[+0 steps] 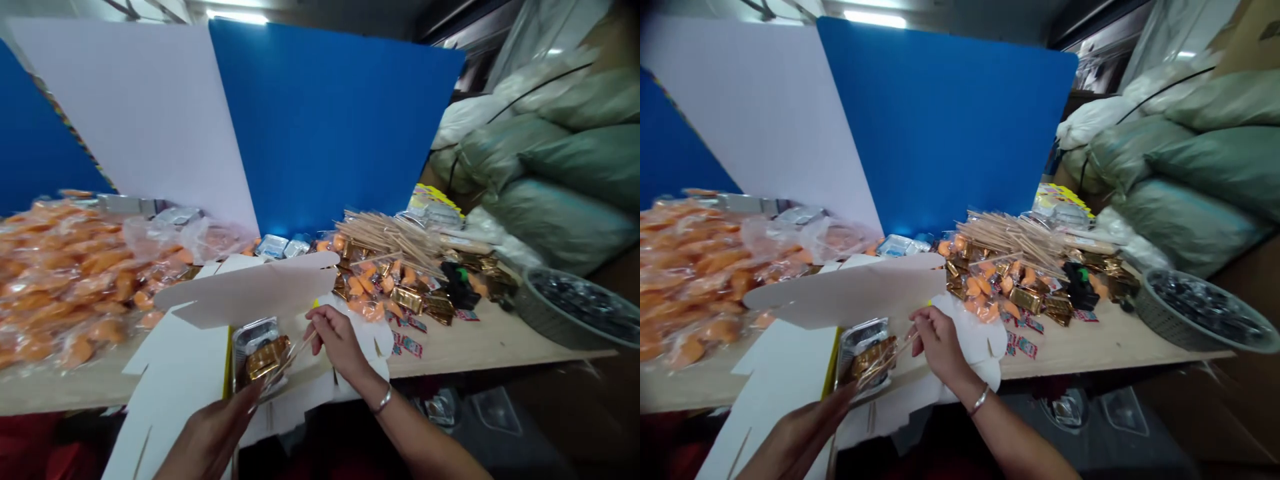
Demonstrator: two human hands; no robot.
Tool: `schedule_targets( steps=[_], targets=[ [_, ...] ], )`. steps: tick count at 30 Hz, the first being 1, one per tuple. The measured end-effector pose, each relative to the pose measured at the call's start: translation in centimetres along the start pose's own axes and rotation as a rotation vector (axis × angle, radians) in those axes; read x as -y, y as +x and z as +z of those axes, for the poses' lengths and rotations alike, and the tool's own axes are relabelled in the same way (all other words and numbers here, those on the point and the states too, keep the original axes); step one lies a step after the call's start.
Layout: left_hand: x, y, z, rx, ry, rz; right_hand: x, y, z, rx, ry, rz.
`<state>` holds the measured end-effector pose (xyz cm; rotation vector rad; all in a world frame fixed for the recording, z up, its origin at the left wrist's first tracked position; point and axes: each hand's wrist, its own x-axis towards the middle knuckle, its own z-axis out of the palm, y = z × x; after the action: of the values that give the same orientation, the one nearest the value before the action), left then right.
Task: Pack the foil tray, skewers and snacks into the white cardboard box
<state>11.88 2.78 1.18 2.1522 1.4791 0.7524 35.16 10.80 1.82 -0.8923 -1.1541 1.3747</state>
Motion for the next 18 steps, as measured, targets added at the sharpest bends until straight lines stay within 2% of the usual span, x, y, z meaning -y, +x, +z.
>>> schedule_targets(
  steps=[3, 6, 8, 11, 14, 16, 18],
  targets=[
    [1.2, 1.8, -1.0, 0.074, -0.038, -0.053, 0.4, 0.8, -0.9, 0.12, 0.025, 0.058],
    [0.9, 3.3, -2.1, 0.116, -0.007, -0.064, 0.5, 2.1, -2.0, 0.21, 0.01, 0.107],
    [-0.1, 4.0, -2.4, 0.129, 0.069, -0.013, 0.1, 3.3, -2.1, 0.124, -0.028, 0.093],
    [-1.6, 5.2, -1.8, 0.085, 0.193, 0.061, -1.0, 5.1, -1.2, -0.021, -0.073, 0.083],
    [-1.5, 7.0, -0.5, 0.12, 0.196, 0.126, -1.6, 5.6, -0.1, -0.046, -0.101, 0.079],
    [-0.8, 8.2, 0.4, 0.133, 0.153, 0.132, -1.2, 4.9, -0.5, -0.058, -0.186, -0.006],
    [0.1, 9.0, 1.0, 0.098, 0.111, 0.085, -0.5, 3.6, -2.4, -0.093, -0.43, -0.186]
  ],
)
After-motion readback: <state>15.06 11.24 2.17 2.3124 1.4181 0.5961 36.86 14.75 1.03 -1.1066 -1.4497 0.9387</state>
